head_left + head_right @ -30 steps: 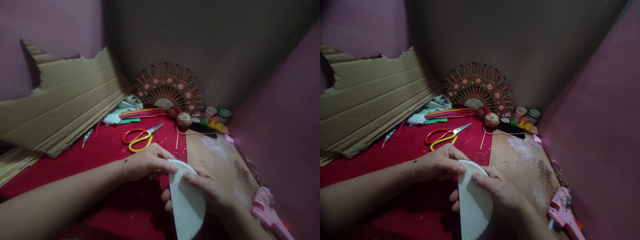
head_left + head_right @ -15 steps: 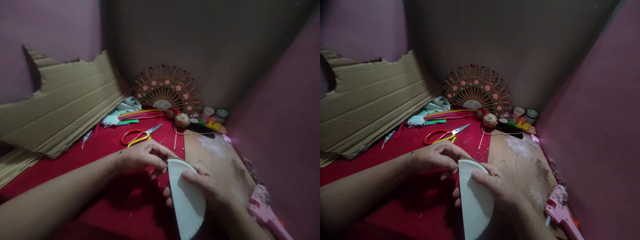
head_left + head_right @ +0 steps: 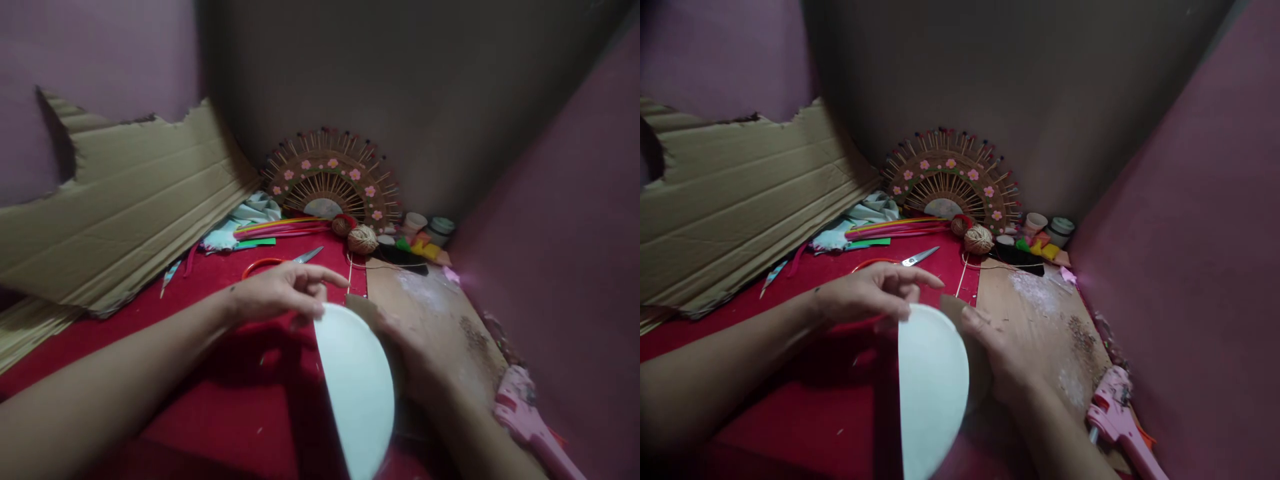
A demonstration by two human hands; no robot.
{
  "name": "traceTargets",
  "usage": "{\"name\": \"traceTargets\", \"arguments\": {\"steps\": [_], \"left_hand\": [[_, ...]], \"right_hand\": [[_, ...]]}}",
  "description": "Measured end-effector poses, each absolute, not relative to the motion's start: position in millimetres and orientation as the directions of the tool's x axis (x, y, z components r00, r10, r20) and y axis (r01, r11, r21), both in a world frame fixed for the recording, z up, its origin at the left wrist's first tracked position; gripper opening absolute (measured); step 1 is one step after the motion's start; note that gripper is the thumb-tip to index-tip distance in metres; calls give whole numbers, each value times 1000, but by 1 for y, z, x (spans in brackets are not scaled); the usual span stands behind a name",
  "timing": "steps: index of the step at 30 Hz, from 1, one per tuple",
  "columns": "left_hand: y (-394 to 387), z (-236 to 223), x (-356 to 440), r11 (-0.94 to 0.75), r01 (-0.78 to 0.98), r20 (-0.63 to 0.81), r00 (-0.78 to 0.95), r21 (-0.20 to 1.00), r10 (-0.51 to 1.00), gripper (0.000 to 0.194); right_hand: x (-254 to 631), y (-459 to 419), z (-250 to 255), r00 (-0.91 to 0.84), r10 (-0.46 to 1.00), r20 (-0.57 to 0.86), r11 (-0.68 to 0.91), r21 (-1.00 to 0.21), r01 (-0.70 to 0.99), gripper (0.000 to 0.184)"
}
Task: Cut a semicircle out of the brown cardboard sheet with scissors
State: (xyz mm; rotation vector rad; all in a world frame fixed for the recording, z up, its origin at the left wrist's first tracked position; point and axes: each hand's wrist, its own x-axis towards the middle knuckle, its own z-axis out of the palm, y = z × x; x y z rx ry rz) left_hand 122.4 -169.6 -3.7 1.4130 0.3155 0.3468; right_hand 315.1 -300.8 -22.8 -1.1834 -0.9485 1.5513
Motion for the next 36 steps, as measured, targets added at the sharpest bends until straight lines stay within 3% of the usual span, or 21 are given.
{"name": "traceTargets", "arguments": {"steps": [2,4,7,12,16,19,21,24,26,28,30,33,36], "left_hand": [[-154,-2,119,141,-160,32,764,977,644,35],[-141,-4,119,49,-254,83,482,966,872,23],[-135,-11,124,-36,-216,105,315,976,943,15],[-154,-17,131,-75,49,49,398,996,916,14],[-173,-6,131,-197,88,132,477,976,869,20],[-188,0,132,-38,102,-57,784,994,619,31],[-195,0,134,39,137,-138,860,990,491,25],[-196,-5,137,173,89,-171,820,981,545,18],[-193,-9,139,274,-52,-144,748,960,648,19],[-191,-13,140,322,-196,-100,695,926,712,20],[-194,-17,143,334,-238,-80,695,912,714,22],[-205,-22,147,299,-139,-85,774,944,628,22],[-206,-16,144,114,15,-74,838,993,541,23]], "right_hand": [[318,-299,-21,-29,960,-277,-271,-904,-331,44],[319,-299,-18,-27,945,-327,-306,-850,-429,40],[317,-303,-14,-109,941,-321,-334,-822,-461,34],[314,-308,-14,-196,946,-257,-319,-840,-439,31],[312,-306,-18,-254,931,-261,-351,-828,-436,30],[309,-305,-22,-290,913,-288,-390,-826,-406,32],[309,-305,-23,-329,888,-320,-436,-813,-385,35],[313,-302,-20,-391,875,-285,-453,-768,-453,55],[316,-299,-17,-324,927,-186,-344,-765,-544,60],[315,-295,-17,-156,980,-120,-190,-790,-583,40],[308,-294,-21,-24,991,-129,-123,-850,-513,30],[292,-296,-28,98,995,-15,18,-944,-330,12],[282,-297,-25,139,990,-9,27,-966,-257,20]]}}
